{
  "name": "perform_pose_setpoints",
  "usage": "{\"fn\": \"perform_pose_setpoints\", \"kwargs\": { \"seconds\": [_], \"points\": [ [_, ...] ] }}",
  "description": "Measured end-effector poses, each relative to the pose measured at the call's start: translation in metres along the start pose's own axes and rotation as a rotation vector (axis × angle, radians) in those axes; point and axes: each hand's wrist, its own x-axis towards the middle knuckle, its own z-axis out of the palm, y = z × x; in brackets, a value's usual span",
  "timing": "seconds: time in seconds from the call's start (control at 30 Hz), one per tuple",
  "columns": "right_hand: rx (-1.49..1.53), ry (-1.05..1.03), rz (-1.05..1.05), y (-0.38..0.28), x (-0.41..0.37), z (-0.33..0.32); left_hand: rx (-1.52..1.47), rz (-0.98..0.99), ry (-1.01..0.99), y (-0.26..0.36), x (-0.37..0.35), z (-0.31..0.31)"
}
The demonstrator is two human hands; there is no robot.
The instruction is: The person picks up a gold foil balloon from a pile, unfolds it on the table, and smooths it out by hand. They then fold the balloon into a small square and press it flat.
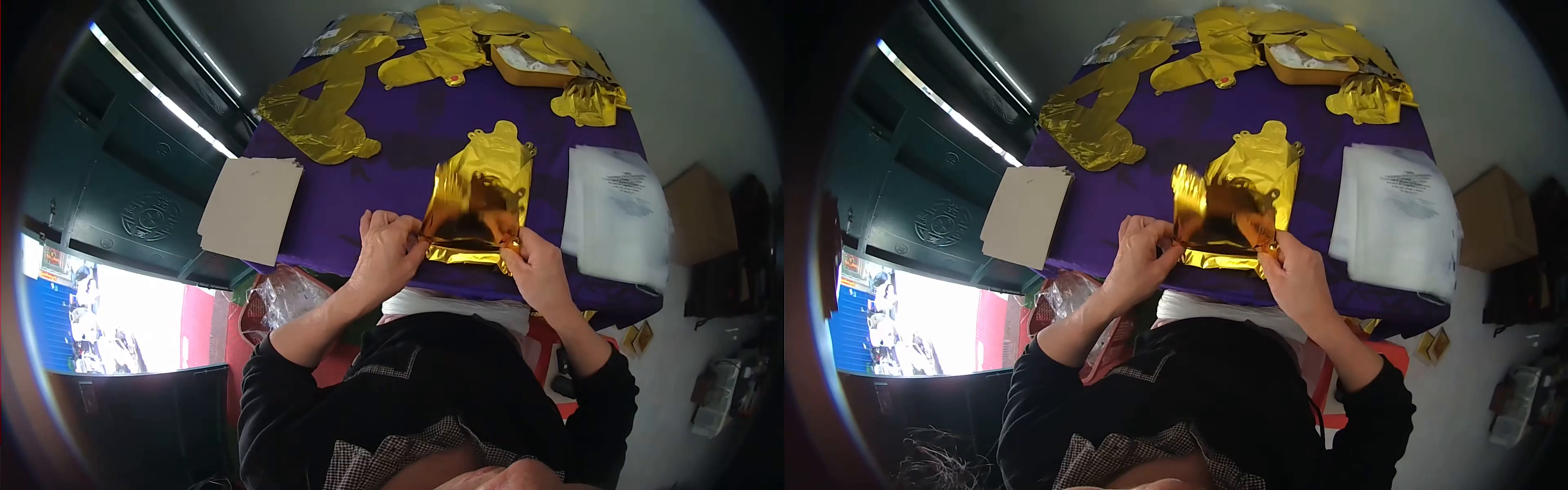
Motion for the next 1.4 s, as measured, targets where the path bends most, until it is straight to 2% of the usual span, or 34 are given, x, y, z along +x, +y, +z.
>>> {"fn": "perform_pose_setpoints", "kwargs": {
  "seconds": [0.1,0.17,0.2,0.37,0.7,0.77,0.9,1.1,1.27,1.4],
  "points": [
    [-0.005,0.019,0.062,-0.007,0.0,0.002,-0.021,-0.027,0.02,-0.003,0.004,0.004],
    [0.007,0.144,-0.075,0.004,-0.002,0.01,0.014,-0.021,-0.006,-0.005,0.006,0.006],
    [0.006,0.146,-0.069,0.003,-0.005,0.009,0.011,-0.02,-0.012,-0.005,0.007,0.007],
    [-0.232,0.266,-0.259,0.003,-0.016,0.007,-0.001,-0.007,-0.042,-0.004,0.01,0.007],
    [-0.484,0.323,-0.328,0.006,-0.024,0.011,-0.047,0.145,-0.077,-0.007,0.023,0.011],
    [-0.459,0.353,-0.406,0.01,-0.024,0.013,-0.187,0.139,-0.085,-0.011,0.025,0.012],
    [-0.436,0.366,-0.414,0.015,-0.023,0.015,-0.315,0.081,-0.173,-0.009,0.024,0.007],
    [-0.473,0.404,-0.463,0.016,-0.024,0.017,-0.23,0.042,-0.15,-0.008,0.023,0.015],
    [-0.501,0.241,-0.308,0.002,-0.031,0.006,0.064,0.059,-0.087,0.005,0.022,0.023],
    [-0.573,0.303,-0.374,-0.007,-0.027,-0.001,0.128,0.077,-0.069,0.008,0.022,0.026]
  ]
}}
